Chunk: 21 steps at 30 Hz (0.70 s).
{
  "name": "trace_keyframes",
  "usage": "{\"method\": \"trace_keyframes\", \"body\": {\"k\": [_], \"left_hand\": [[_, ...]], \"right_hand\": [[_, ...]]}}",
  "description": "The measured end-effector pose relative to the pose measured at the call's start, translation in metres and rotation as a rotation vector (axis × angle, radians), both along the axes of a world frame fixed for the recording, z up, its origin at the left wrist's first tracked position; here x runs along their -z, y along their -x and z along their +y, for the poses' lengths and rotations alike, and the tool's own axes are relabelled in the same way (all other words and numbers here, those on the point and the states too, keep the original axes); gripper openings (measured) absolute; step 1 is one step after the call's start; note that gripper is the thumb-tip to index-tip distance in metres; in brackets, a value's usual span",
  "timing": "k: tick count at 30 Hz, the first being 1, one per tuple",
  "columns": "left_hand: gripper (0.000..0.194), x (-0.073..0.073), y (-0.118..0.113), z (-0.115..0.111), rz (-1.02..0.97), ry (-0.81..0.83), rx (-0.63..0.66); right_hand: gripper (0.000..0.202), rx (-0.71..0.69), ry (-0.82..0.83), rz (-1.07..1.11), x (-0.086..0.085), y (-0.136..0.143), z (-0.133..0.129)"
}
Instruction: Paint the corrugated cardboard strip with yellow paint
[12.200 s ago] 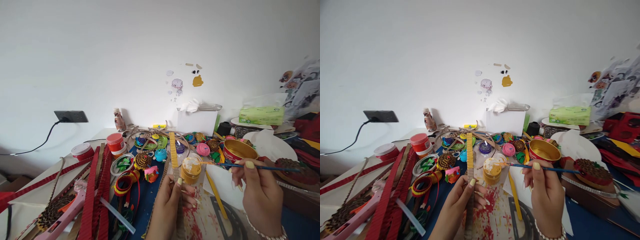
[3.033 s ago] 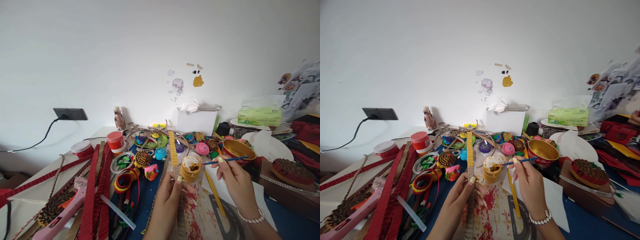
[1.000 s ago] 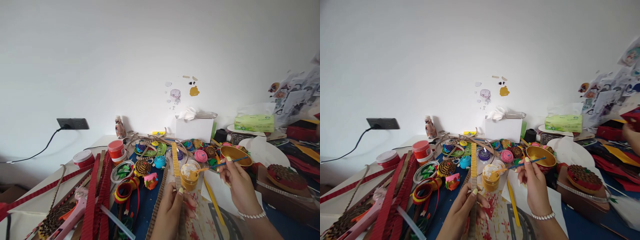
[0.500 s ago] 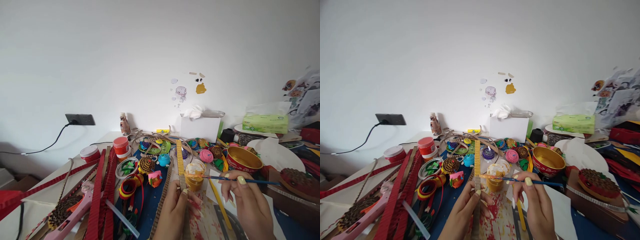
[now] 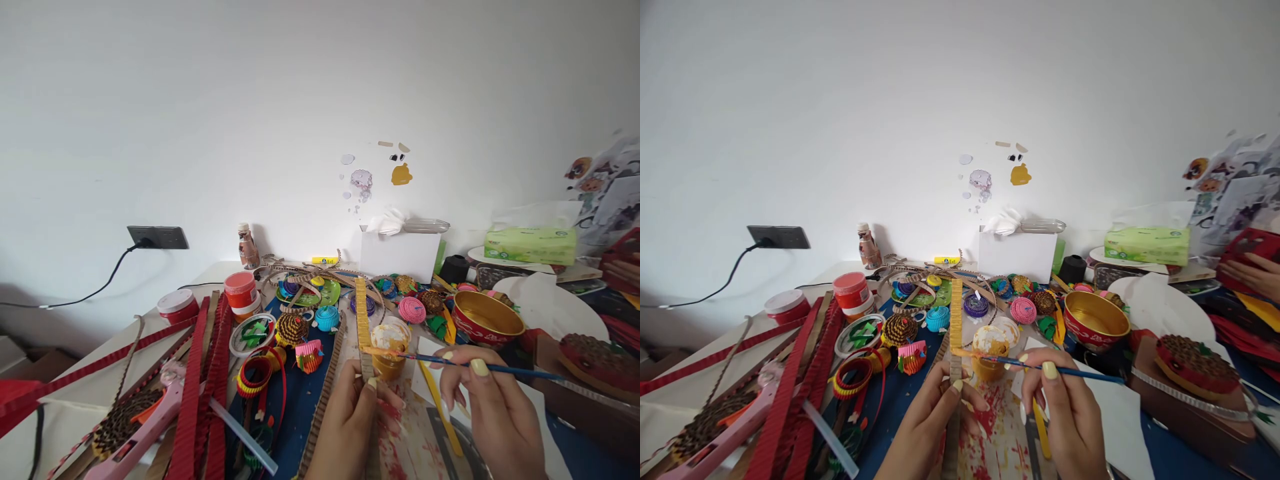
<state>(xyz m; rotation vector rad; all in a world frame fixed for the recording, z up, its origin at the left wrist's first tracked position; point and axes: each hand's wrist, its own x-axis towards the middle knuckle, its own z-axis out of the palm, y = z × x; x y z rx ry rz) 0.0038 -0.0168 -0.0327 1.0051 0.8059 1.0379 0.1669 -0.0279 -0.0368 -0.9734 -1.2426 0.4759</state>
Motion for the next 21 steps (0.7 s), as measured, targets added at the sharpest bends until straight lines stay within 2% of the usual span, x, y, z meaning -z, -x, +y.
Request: {"method": "trace_keyframes", "body": {"k": [8,14,21], "left_hand": [[0.013,-0.0034,0.0007,-0.0010,0.010,0.008,-0.004],[0.016,-0.0041,0.0009,-0.0013,0.023,0.012,-0.017],[0.017,-0.0029,-0.0004,-0.0007,0.013,0.013,-0.007]], "right_hand": [[0.019,0.006,0.016,0.002,-0.0007,0.0005,0.0001],[0.022,0.071,-0.013,0.044,-0.0029,0.0014,0.0000],[0.020,-0.012,0.011,-0.017,-0.0028,0.0013,0.0002]]}}
